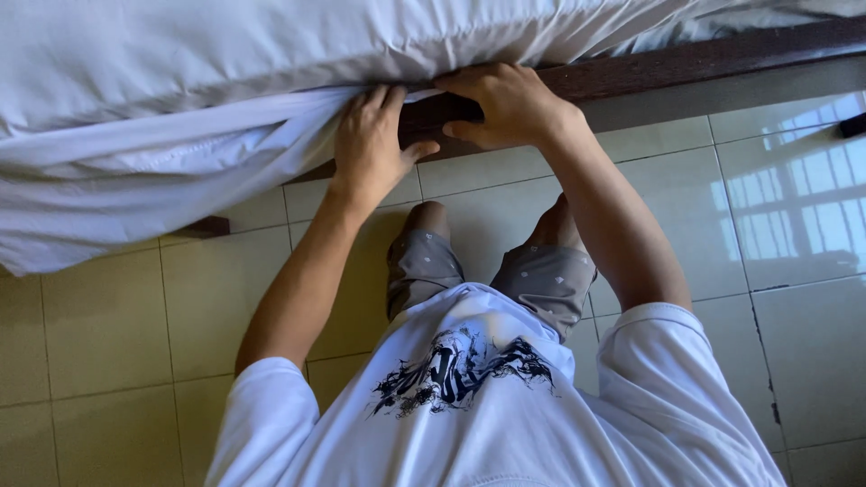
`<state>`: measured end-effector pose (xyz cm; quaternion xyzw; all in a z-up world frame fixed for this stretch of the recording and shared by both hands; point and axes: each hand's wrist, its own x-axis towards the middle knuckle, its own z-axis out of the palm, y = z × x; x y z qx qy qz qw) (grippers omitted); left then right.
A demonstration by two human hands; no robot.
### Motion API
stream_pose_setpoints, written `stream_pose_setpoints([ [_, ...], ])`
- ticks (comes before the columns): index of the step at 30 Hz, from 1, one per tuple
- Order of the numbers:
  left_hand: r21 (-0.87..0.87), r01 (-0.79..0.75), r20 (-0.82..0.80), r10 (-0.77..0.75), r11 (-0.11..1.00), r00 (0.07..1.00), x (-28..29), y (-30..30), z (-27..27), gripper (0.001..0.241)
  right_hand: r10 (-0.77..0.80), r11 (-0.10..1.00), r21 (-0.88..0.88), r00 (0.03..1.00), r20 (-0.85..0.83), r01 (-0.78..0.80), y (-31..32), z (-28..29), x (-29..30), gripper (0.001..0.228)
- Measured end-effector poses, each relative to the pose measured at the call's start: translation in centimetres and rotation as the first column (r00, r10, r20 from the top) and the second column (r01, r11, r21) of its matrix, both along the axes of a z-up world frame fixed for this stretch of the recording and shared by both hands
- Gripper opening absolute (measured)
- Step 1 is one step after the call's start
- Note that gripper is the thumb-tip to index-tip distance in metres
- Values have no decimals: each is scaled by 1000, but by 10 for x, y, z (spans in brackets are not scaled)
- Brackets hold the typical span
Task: The person kneels on the floor and tucks a white fitted sheet under the mattress of a wooden bed frame. They work along the side and corner of the bed, pulling the sheet tight and securing it under the mattress by hand.
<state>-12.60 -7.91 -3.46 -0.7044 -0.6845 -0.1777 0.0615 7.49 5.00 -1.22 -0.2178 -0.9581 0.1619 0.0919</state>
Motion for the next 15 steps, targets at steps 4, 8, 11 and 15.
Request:
stream_pose_setpoints([
  [4,-71,3,-81,-9,997,997,-11,14,-10,87,-51,997,-40,982,181,59,3,12,-11,66],
  [8,-191,-66,-93,49,979,994,-18,30,-13,95,-54,990,-115,974,219,81,5,13,-17,74],
  [11,-170,-66,-109,48,983,993,-22,32,-13,89,-41,998,-38,979,201,50,10,-4,-19,88],
  [15,-315,-77,40,94,946,995,-28,35,-7,91,21,998,61,999,41,-24,15,-28,-16,78],
])
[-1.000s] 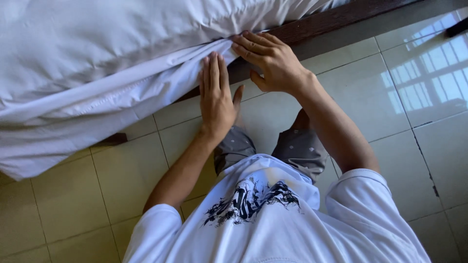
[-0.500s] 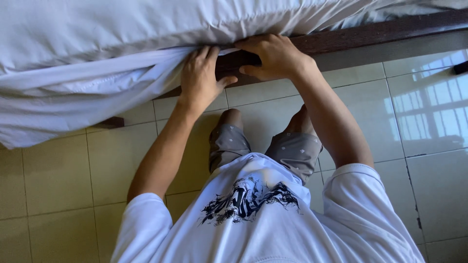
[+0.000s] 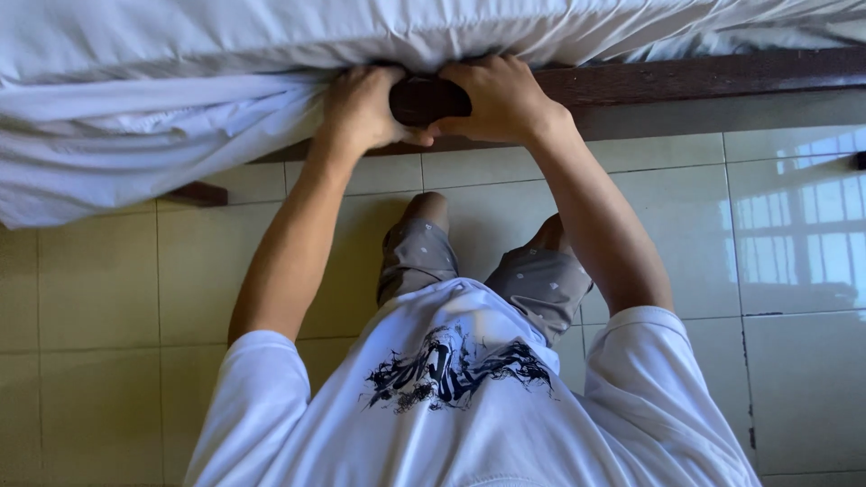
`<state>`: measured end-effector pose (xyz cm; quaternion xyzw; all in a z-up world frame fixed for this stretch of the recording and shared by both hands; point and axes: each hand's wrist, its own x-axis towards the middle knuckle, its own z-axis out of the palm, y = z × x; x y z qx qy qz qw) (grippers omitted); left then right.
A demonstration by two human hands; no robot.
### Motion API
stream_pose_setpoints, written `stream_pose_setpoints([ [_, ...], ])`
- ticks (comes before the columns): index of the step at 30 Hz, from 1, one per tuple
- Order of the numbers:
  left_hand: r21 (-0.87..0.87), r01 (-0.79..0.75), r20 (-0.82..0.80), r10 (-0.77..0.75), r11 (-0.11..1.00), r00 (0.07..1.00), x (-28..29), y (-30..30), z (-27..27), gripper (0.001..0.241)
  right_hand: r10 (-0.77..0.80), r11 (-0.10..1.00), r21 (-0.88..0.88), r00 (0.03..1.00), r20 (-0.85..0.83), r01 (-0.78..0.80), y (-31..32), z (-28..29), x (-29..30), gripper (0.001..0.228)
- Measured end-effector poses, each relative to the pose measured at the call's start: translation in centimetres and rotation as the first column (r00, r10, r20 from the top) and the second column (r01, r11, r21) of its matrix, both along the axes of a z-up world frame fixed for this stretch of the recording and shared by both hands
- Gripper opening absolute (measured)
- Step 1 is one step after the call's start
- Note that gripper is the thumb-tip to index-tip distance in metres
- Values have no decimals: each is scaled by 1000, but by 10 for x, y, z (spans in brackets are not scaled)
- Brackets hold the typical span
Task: The person kneels on the floor and tucks a white fitted sheet under the mattress of a wooden bed frame. They work along the side and corner of the bed, pulling the sheet tight and securing it under the mattress by hand.
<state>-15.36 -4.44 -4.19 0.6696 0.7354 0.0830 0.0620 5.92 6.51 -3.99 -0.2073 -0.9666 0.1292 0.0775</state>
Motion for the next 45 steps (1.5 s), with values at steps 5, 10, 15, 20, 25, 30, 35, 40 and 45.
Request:
stream_pose_setpoints([
  [5,-5,-7,207,8,1000,978,7,-18,31,78,52,997,-35,973,-223,-61,-4,0,10,63],
  [10,249,-14,176,-31,968,984,7,-46,44,63,74,985,-139,973,-218,-106,-5,9,1,68],
  [15,306,-92,47,82,947,996,12,-78,46,62,157,954,-217,962,-223,-206,-17,17,-23,74],
  [20,273,-222,68,212,936,975,4,-94,39,69,283,927,-157,910,-304,-341,-18,3,-53,74],
  [25,328,-256,-21,278,909,960,13,-108,36,82,292,908,-168,867,-404,-384,-24,-6,-69,68],
  [30,339,-226,21,233,913,972,14,-107,23,93,277,911,-197,892,-356,-361,-27,-1,-67,67],
  [35,369,-220,35,223,903,974,1,-102,24,97,275,913,-180,876,-396,-367,-24,0,-63,54],
  [40,217,-211,-94,235,953,967,-45,-89,12,96,226,931,-185,894,-387,-315,-23,3,-68,50],
  [45,148,-75,-149,97,986,984,-82,-74,16,93,143,958,-220,970,-198,-186,-23,11,-75,57],
])
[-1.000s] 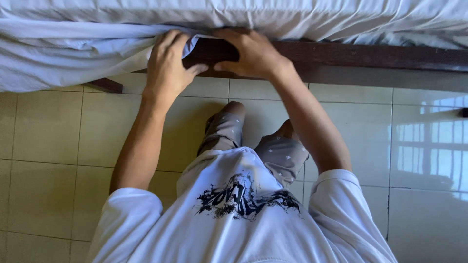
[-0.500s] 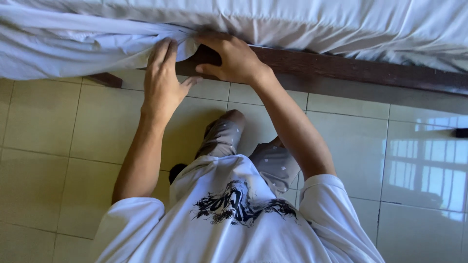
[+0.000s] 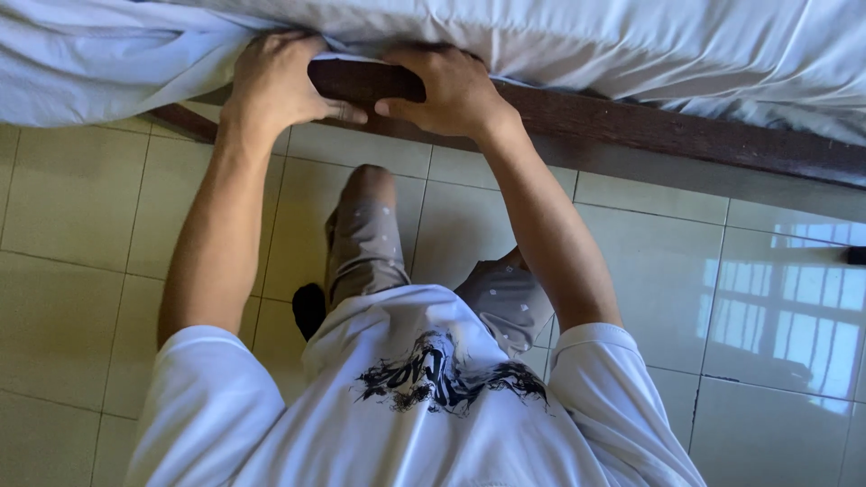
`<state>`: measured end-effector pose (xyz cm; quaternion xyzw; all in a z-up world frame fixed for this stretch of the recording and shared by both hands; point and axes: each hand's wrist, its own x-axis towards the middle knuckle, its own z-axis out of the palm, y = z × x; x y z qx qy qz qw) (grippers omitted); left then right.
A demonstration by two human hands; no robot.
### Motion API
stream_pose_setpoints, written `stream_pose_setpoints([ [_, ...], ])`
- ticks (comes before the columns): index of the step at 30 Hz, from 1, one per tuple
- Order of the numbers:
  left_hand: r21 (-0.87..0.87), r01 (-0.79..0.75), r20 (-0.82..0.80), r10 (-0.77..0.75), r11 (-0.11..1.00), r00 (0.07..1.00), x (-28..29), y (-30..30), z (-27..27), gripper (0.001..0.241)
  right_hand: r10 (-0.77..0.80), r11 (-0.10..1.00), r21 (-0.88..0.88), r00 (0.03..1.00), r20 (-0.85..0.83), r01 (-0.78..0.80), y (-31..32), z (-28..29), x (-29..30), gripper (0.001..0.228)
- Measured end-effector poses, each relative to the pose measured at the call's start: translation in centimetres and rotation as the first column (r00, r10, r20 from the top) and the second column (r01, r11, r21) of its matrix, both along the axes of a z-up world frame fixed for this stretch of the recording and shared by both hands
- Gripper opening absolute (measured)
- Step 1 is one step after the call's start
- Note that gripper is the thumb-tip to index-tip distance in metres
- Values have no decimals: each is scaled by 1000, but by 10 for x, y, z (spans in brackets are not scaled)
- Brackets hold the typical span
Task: The person kneels on the floor and tucks a white fitted sheet under the mattress of a wooden bed frame. They work along the side and corner of the bed, pulling the sheet tight and securing it under the mattress by hand.
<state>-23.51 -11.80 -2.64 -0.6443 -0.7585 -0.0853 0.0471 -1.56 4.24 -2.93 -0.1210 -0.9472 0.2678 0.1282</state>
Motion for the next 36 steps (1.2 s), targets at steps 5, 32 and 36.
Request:
stream_pose_setpoints([
  [5,-378,-78,-1,84,923,996,-9,21,27,102,16,1000,-16,971,238,-13,0,22,-14,51],
  [32,341,313,-113,-291,886,950,-36,-27,4,75,-260,926,323,949,179,193,-19,-32,-53,61],
  [36,338,328,-141,-297,882,944,-54,-30,-8,78,-233,910,350,972,-7,221,-30,-25,-46,59],
])
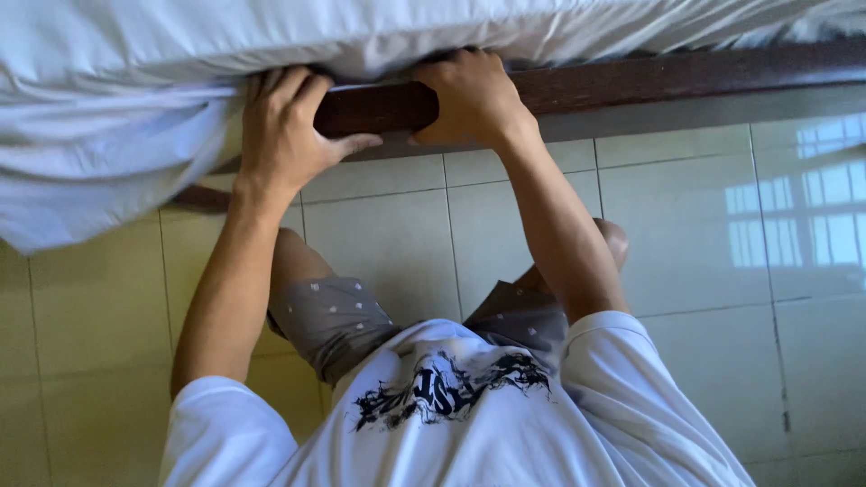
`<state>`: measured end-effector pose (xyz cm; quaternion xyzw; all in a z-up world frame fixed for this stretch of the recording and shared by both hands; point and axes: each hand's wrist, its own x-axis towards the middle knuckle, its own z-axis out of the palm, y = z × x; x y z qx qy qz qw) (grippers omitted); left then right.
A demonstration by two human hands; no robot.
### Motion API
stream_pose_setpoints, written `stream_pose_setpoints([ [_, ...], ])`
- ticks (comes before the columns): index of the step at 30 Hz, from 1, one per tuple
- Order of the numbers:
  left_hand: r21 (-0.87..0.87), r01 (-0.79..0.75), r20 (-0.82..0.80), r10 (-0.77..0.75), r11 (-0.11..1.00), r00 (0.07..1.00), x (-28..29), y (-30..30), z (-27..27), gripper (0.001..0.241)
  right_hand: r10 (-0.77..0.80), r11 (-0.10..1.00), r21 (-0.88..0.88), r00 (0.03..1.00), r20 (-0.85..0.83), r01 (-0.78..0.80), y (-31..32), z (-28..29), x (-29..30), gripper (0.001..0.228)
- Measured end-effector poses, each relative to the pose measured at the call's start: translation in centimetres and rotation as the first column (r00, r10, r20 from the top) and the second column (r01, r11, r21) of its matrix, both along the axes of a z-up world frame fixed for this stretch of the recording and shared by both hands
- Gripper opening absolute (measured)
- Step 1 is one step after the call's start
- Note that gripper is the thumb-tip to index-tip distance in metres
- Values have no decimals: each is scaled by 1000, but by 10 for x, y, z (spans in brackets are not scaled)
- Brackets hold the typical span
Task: The person kneels on the floor and tucks a white fitted sheet under the mattress of a wooden bed frame. They work along the side and corner of the bed, pulling the sheet tight and securing it under the mattress by hand.
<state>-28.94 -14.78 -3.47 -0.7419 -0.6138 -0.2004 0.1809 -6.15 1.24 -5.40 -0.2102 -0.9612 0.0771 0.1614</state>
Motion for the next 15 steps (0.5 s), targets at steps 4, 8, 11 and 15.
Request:
stream_pose_setpoints([
  [4,-20,101,91,-99,995,991,-15,-12,14,63,-112,989,100,992,66,105,0,-13,0,75],
  [8,26,104,103,-106,994,989,-36,-48,13,64,-143,989,43,990,-7,143,-17,-3,-5,76],
  [11,68,9,142,-18,998,990,-50,-77,8,52,-122,990,55,983,-136,130,-30,1,-13,80],
  [15,53,-56,251,41,997,967,-69,-101,-4,54,65,998,25,932,-356,-60,-65,17,-41,74],
])
